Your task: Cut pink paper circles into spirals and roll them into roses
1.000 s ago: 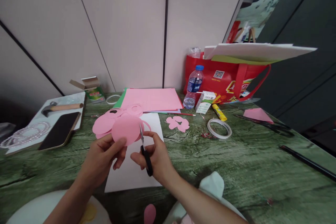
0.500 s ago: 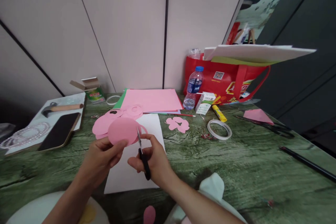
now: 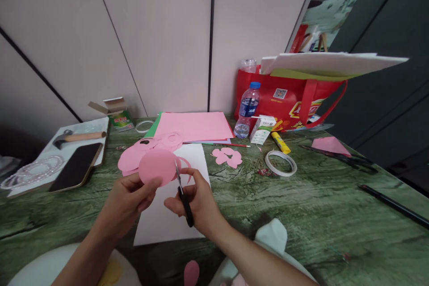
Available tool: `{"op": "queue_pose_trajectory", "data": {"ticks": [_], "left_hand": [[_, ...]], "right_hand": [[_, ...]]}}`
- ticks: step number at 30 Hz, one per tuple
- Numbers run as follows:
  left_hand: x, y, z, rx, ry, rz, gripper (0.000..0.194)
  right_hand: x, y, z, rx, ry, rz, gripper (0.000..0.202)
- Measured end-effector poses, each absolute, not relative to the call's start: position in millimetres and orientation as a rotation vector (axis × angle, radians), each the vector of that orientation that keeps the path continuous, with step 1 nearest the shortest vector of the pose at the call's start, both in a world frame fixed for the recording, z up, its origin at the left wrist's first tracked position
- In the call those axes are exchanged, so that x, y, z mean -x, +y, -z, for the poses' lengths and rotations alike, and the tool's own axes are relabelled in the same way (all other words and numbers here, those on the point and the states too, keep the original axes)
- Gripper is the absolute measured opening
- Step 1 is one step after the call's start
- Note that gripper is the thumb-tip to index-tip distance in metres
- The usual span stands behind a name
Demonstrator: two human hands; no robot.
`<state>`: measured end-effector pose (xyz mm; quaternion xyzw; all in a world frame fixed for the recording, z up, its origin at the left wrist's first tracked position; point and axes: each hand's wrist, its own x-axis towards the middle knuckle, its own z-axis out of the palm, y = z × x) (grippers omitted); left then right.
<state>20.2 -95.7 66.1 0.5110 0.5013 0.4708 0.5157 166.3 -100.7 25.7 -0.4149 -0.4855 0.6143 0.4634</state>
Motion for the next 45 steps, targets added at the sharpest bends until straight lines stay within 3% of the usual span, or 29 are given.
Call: {"op": "queue_pose_trajectory", "data": {"ticks": [14,22,45], "left_hand": [[-22.3,-95.4,-67.0,-1.14,1.06,-1.222,0.021],[-23.4,-96.1,-63.9,-1.2,1.19,-1.185,0.033],[-22.2,-96.4,-65.7,-1.199,1.201,-1.17,0.027]], "right_hand": [[-166.3,-100.0,-20.7,1.076,-1.236,-1.493,0.058],[-165.1,-103.3,-19.3,0.935,-1.208,-1.615,0.062],[-166.0,-102.6,-21.7,0.944,-1.19,-1.585,0.058]]}}
